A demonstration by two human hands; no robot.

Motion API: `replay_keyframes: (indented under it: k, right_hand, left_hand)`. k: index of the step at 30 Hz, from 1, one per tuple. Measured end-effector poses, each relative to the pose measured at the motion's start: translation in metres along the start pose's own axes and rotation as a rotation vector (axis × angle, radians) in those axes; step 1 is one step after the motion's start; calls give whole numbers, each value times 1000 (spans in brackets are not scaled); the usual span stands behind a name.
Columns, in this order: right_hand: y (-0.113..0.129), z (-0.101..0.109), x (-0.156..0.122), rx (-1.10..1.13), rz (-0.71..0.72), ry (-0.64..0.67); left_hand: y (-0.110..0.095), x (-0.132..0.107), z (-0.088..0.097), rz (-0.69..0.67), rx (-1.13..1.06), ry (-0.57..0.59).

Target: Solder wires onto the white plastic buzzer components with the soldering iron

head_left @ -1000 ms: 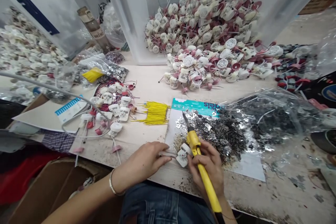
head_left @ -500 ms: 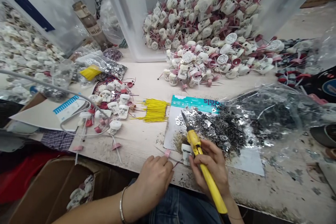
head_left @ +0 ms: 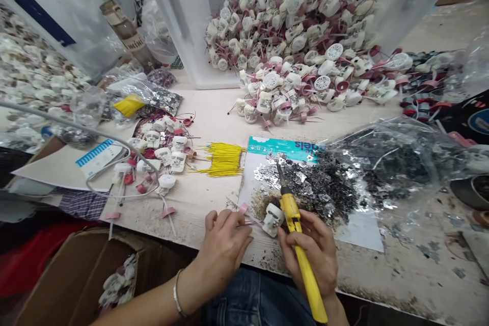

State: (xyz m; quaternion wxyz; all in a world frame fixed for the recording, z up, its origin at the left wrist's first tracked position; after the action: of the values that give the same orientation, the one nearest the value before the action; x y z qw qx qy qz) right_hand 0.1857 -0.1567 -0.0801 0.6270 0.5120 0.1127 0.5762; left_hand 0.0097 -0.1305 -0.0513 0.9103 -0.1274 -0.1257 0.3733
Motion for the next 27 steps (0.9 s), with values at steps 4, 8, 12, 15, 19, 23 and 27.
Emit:
replay_keyframes:
  k: [4,8,12,15,19,23,27]
  right_hand:
    - [2,4,1,10,-18,-32]
    - [4,8,-1,24,-21,-56]
    - [14,2,-7,123,-73,-34]
    - [21,-9,-10,314,-285,84]
    - [23,-17,-10,332,-380,82]
    - [20,-10,-7,250,-281,37]
    - [18,23,-13,193,-195,-36]
  left_hand:
    - [3,5,-6,32,38,45]
    - [3,2,4,62,-218,-26]
    - [0,1,8,196,-544,-83]
    - [0,2,3,325,-737,-112]
    - [3,6,1,354,-773,-95]
    - [6,13,5,238,-698,63]
    - [4,20,8,196,-520,93]
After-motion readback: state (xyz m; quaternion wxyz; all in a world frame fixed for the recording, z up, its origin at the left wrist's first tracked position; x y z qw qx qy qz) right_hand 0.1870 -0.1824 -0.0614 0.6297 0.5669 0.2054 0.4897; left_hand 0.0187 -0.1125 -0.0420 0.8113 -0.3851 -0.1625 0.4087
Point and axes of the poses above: each hand's wrist, its own x-axis towards the middle knuckle, its own z-axis out of the back of the hand, y = z × x, the point moved 2 cm from there along x, towards the middle knuckle, and after that the axes turned 14 degrees about -z, right-handed, at the moved point
